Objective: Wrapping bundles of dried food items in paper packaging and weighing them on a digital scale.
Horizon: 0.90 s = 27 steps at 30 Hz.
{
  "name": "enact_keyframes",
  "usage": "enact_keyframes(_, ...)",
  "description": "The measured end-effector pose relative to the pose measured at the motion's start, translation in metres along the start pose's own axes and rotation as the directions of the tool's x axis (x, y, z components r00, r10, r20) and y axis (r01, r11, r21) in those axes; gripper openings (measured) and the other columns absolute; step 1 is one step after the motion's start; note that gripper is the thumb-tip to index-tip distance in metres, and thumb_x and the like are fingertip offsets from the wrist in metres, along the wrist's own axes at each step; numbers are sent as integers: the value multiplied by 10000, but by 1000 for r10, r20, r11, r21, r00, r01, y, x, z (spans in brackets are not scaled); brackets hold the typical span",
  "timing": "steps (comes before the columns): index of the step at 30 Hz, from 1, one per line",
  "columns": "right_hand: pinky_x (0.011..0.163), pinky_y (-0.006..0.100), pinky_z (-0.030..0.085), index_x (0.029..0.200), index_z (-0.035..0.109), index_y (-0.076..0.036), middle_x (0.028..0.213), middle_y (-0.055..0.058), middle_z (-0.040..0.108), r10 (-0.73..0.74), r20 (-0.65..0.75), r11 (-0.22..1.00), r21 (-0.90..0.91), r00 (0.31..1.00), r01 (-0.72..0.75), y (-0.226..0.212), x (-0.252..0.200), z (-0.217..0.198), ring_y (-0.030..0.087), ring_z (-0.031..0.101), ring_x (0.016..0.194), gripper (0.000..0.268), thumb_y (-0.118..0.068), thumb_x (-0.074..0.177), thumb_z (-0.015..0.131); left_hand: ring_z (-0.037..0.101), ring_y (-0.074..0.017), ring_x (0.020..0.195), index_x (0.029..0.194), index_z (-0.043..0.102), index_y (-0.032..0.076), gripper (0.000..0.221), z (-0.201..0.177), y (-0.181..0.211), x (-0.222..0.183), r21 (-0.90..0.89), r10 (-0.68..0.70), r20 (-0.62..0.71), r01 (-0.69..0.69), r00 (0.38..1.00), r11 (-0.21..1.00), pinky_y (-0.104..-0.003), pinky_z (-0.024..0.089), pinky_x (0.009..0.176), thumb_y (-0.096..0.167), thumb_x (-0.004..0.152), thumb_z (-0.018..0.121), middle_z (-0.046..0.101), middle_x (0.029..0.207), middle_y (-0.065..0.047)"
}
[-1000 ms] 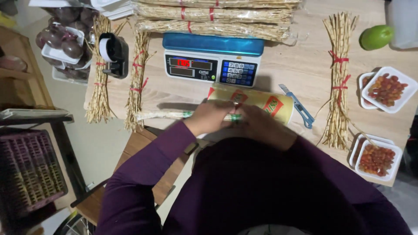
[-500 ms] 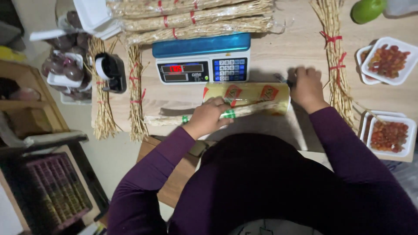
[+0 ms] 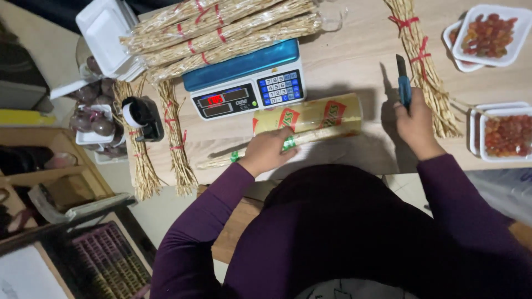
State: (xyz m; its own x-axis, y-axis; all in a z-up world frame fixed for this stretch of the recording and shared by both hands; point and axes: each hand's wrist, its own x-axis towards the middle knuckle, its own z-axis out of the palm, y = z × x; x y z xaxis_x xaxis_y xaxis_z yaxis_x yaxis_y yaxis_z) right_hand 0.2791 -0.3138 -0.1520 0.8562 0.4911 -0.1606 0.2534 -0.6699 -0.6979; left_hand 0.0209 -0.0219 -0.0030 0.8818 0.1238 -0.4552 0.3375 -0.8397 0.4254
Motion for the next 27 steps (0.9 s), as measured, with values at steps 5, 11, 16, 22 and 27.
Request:
enact_keyframes(5, 713, 333, 417, 1387, 430, -110, 1036, 111, 550, 12, -36, 912, 410, 999, 3, 10, -70, -60, 185, 527, 822, 344, -369, 1162, 439, 666, -290, 629, 1260, 637, 120, 549, -4, 18, -4, 46, 47, -19, -46, 999, 998, -425, 510, 494, 578, 968, 552, 664, 695, -85)
enact_keyframes(11, 948, 383, 488, 1222, 654, -72, 1170, 112, 685, -211, 47, 962, 188, 976, 199, -46, -120, -107, 252, 639, 1048, 333, -96, 908, 762, 688, -375, 1048, 1271, 658, 155, 631, -22, 18, -10, -140, -113, -21, 109, 993, 984, -504, 534, 760, 645, 919, 474, 664, 1301, -98)
enact_keyframes(16, 789, 383, 557, 1107, 757, -247, 1024, -15, 771, -477, 146, 833, -238, 867, 499, -97, -110, -59, 253, 724, 889, 291, -412, 867, 738, 664, -305, 1176, 1321, 640, 186, 610, -38, 19, -9, -260, -145, -20, 134, 989, 956, -407, 503, 837, 614, 915, 483, 626, 1424, -12)
enact_keyframes(22, 580, 493, 519, 1099, 668, -268, 861, 9, 660, -533, 156, 688, -492, 832, 533, -126, -94, -15, 324, 690, 765, 244, -403, 899, 629, 576, -169, 570, 1206, 674, 223, 539, -48, 23, -14, -334, -290, 21, 280, 957, 900, -328, 402, 589, 633, 890, 525, 646, 672, -25)
enact_keyframes(27, 527, 433, 495, 818, 672, -263, 725, -11, 563, -695, -192, 682, -480, 692, 552, -163, -72, 10, 285, 635, 618, 191, -348, 985, 635, 705, -405, 1071, 1160, 696, 245, 447, -51, 33, -18, -343, -366, 65, 365, 928, 865, -485, 549, 941, 608, 903, 649, 740, 903, -179)
